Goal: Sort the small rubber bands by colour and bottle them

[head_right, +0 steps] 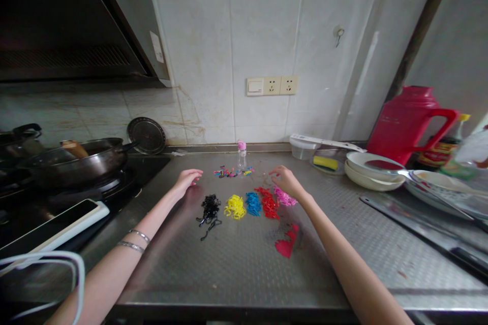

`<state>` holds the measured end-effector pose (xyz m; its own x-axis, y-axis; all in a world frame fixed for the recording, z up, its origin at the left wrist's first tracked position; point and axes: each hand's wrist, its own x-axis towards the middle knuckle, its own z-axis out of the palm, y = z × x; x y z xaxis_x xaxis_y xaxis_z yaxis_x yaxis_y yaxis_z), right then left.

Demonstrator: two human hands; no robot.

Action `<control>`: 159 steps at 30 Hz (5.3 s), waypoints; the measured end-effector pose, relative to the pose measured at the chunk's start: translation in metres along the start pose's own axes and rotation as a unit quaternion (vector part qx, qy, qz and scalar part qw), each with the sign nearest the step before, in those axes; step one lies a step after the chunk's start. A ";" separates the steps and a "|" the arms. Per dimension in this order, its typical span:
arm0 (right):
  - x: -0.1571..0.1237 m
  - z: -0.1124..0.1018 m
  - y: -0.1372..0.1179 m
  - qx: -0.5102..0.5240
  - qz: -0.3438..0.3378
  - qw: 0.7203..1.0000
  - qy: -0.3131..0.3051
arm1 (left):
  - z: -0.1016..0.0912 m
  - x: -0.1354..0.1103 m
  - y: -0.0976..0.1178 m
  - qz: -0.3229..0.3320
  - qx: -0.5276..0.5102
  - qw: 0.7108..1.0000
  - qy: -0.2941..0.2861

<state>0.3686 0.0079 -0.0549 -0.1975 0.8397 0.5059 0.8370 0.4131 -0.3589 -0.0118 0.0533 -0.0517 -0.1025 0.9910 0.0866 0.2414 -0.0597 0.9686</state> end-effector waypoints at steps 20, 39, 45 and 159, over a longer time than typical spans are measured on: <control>0.082 0.061 -0.025 -0.194 0.081 0.961 -0.177 | 0.005 -0.012 0.006 -0.002 0.033 0.999 -0.015; 0.039 0.005 0.008 -0.087 0.045 0.989 -0.114 | 0.018 -0.001 0.003 0.101 0.127 0.986 -0.035; -0.003 -0.027 0.030 -0.060 0.041 0.987 -0.146 | 0.036 0.019 0.007 0.198 0.252 0.944 -0.081; 0.080 0.058 -0.034 -0.163 -0.002 0.967 -0.195 | 0.133 -0.075 0.050 0.390 0.278 0.799 -0.364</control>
<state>0.2948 0.0816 -0.0477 -0.3253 0.9338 0.1491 0.9397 0.3368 -0.0590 0.1363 -0.0078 -0.0406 0.8283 0.4971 0.2586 0.3689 -0.8311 0.4161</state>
